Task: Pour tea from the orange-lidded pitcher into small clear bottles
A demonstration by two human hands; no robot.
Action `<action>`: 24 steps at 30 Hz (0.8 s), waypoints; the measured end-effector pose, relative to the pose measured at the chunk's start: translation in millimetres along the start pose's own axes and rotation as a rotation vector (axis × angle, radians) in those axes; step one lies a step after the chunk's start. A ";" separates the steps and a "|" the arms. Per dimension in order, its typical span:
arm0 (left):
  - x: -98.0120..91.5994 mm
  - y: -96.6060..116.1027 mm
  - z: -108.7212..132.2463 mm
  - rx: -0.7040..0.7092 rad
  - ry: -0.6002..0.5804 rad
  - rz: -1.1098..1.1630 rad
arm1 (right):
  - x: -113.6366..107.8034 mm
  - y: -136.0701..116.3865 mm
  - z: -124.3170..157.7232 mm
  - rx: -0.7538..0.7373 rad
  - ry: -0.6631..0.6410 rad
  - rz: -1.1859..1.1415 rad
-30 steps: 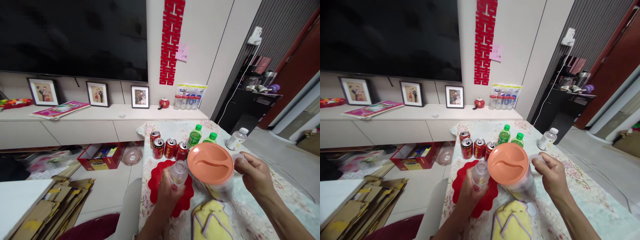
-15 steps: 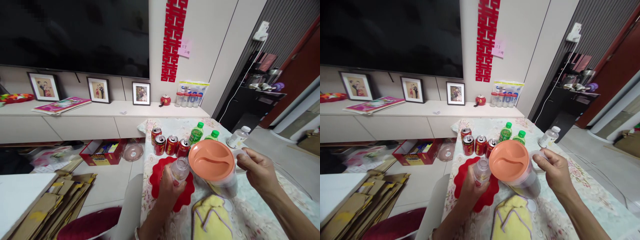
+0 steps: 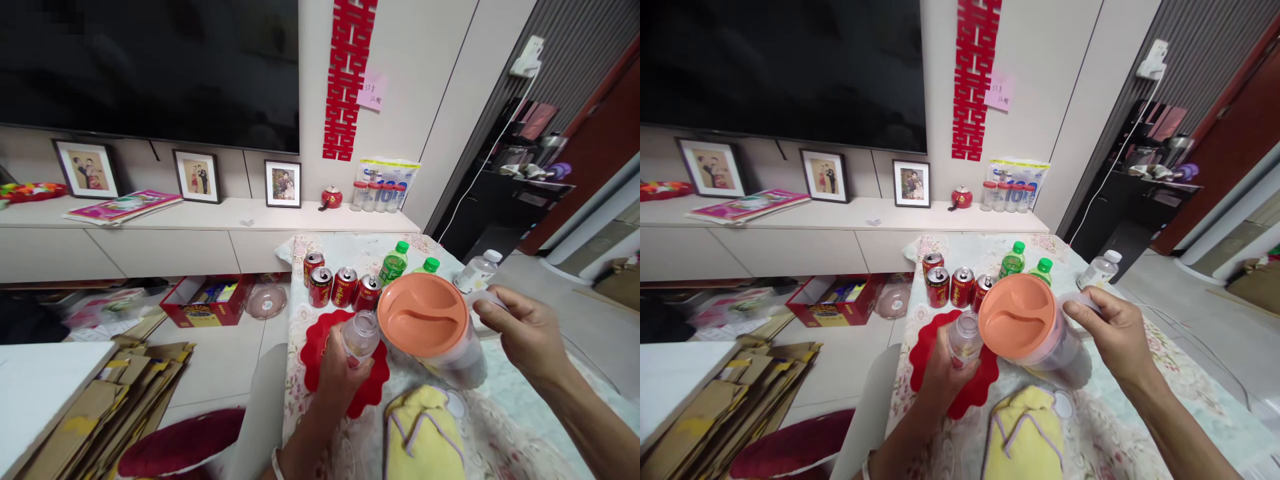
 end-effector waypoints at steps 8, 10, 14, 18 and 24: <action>0.0 -1.2 0.7 0.008 0.039 -0.007 | 2.2 -1.5 -0.7 -0.010 -0.006 0.024; 1.0 -2.4 1.4 0.018 0.055 0.006 | 2.2 -0.9 -0.6 -0.002 -0.006 0.024; 4.0 -6.0 1.3 0.023 0.052 0.018 | 2.5 -1.6 -1.5 0.012 -0.002 0.040; 3.8 -5.0 0.6 0.033 0.031 0.015 | 4.2 -5.7 -4.1 0.003 -0.007 0.047; 4.1 -4.3 0.8 0.027 0.031 0.005 | 2.9 -8.2 -5.3 0.010 -0.006 0.066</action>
Point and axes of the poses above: each hand's wrist, its own z-axis away from the middle knuckle, its own x-axis out of the palm, y = z × x, the point moved 9 cm from there along -z, towards the middle knuckle, and after that the axes turned 6 degrees about -y, right-handed, at the moved point
